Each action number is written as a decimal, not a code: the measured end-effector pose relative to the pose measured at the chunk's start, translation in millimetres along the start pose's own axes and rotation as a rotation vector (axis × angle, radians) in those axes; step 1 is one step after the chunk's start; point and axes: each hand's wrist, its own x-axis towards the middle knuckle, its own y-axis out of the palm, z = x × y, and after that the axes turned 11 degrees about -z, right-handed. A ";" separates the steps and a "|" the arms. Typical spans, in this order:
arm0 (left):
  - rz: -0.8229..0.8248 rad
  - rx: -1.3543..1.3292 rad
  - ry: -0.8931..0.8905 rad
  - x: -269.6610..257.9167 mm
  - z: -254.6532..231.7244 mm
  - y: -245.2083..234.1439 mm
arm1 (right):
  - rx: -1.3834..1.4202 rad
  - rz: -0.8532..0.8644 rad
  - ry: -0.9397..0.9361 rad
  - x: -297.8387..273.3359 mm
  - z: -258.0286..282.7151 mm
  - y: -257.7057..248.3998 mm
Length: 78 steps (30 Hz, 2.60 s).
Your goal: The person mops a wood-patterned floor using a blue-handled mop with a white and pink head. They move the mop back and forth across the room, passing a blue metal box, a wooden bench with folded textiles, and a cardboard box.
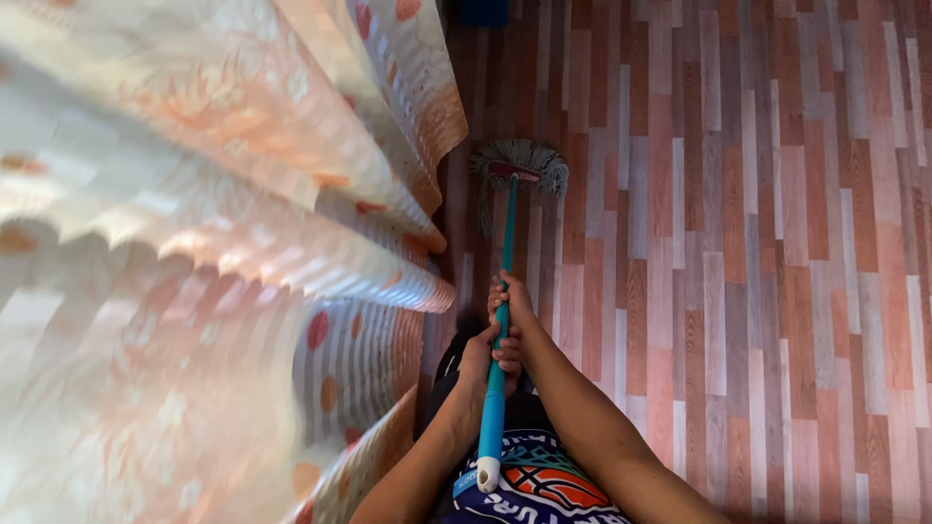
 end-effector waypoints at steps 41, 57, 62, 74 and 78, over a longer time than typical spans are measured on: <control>0.064 0.148 -0.274 354.9 -212.3 493.4 | 0.102 -0.119 -0.221 239.0 496.9 330.2; -0.034 0.176 -0.079 479.2 -179.2 685.8 | -0.012 -0.124 -0.118 230.6 704.6 433.0; -0.021 0.183 -0.082 524.0 -182.2 751.4 | -0.041 -0.155 -0.127 241.4 773.5 472.7; 0.426 -0.188 -0.271 666.6 -192.6 837.8 | -0.293 -0.393 -0.299 239.9 908.4 590.0; 0.318 -0.088 -0.220 683.3 -202.4 869.7 | -0.293 -0.381 -0.285 267.1 941.2 596.2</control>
